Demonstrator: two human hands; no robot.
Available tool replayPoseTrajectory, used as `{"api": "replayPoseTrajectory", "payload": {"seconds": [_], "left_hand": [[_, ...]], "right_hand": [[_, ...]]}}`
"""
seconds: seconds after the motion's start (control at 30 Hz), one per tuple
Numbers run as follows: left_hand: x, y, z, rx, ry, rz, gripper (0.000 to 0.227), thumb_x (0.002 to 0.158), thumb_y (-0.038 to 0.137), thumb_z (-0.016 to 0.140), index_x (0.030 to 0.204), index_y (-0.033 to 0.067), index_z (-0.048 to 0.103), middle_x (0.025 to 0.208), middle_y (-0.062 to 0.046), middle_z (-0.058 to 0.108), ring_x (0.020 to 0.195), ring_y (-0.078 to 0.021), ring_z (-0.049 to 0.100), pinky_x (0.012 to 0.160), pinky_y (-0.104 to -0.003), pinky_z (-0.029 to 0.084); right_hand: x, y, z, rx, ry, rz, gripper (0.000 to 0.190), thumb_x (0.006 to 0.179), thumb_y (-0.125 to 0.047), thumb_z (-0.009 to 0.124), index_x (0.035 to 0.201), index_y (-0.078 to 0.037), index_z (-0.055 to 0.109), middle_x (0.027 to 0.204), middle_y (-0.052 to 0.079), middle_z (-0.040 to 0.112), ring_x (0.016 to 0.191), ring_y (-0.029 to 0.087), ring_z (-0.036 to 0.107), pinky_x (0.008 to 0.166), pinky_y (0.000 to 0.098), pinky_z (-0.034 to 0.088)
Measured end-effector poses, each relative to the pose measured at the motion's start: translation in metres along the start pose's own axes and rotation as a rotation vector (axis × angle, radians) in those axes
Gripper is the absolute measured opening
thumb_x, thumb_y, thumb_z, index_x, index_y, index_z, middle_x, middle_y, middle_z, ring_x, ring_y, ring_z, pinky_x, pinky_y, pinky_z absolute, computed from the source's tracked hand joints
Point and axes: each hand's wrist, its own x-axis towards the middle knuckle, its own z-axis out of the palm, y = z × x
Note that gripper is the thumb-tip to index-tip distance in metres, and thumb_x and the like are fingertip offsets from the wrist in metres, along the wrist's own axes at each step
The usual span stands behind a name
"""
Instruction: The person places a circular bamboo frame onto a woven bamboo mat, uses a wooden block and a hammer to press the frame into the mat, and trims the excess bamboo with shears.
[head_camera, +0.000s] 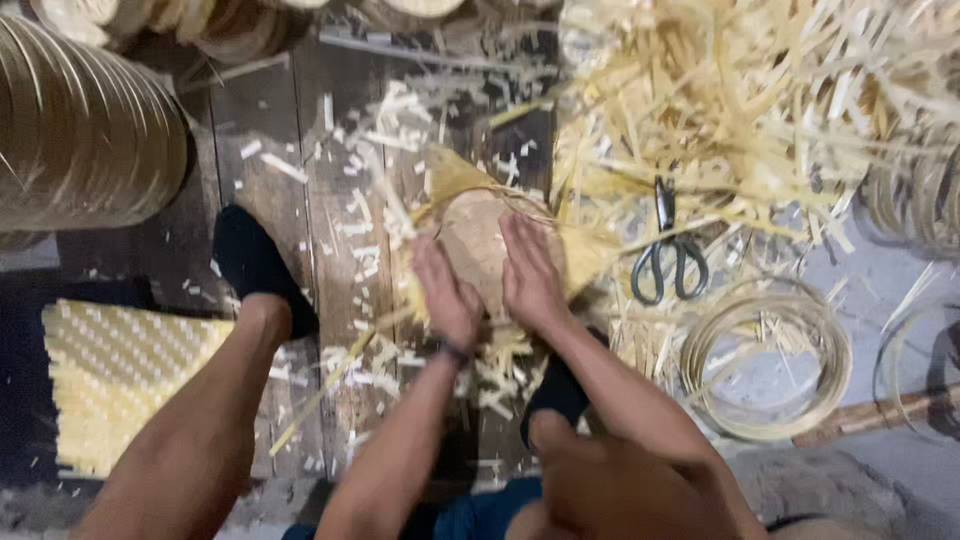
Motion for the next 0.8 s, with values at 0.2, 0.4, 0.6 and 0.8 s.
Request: {"api": "replayPoseTrajectory", "payload": {"seconds": [0.2, 0.4, 0.6, 0.8], "left_hand": [[0.016, -0.007, 0.010, -0.065, -0.145, -0.105, 0.100, 0.074, -0.008, 0.053, 0.164, 0.0041, 0.012, 0.168, -0.027, 0.021, 0.156, -0.0427, 0.019, 0.127, -0.050, 0.022], [0.036, -0.007, -0.008, 0.156, -0.273, 0.173, 0.095, 0.077, -0.001, 0.062, 0.163, 0.0046, 0.020, 0.163, -0.027, 0.026, 0.151, -0.0402, 0.022, 0.127, -0.052, 0.019], [0.023, 0.031, 0.030, -0.018, -0.531, 0.031, 0.103, 0.081, 0.028, 0.076, 0.156, -0.0088, 0.016, 0.159, -0.035, 0.020, 0.150, -0.0481, 0.016, 0.122, -0.058, 0.012], [0.009, 0.023, 0.034, 0.170, -0.626, 0.213, 0.088, 0.085, 0.014, 0.064, 0.162, -0.0010, 0.025, 0.159, -0.026, 0.043, 0.155, -0.0412, 0.029, 0.129, -0.057, 0.012]], "right_hand": [[0.001, 0.023, 0.021, 0.197, 0.057, -0.012, 0.058, 0.096, -0.008, 0.051, 0.154, -0.007, 0.047, 0.155, 0.018, 0.051, 0.150, 0.033, 0.044, 0.128, 0.0433, 0.031], [-0.025, 0.090, -0.037, 0.061, 0.440, 0.460, 0.027, 0.094, -0.005, 0.067, 0.121, -0.008, 0.064, 0.118, 0.013, 0.068, 0.112, 0.026, 0.067, 0.105, 0.0417, 0.056], [-0.078, 0.191, -0.082, -0.114, 0.131, 0.830, 0.073, 0.066, -0.002, 0.082, 0.135, -0.001, 0.057, 0.125, 0.020, 0.061, 0.113, 0.033, 0.060, 0.092, 0.0420, 0.053], [-0.092, 0.235, -0.088, -0.005, -0.441, 1.132, 0.049, 0.075, -0.029, 0.081, 0.113, 0.000, 0.074, 0.099, 0.018, 0.076, 0.090, 0.032, 0.075, 0.085, 0.0418, 0.061]]}}
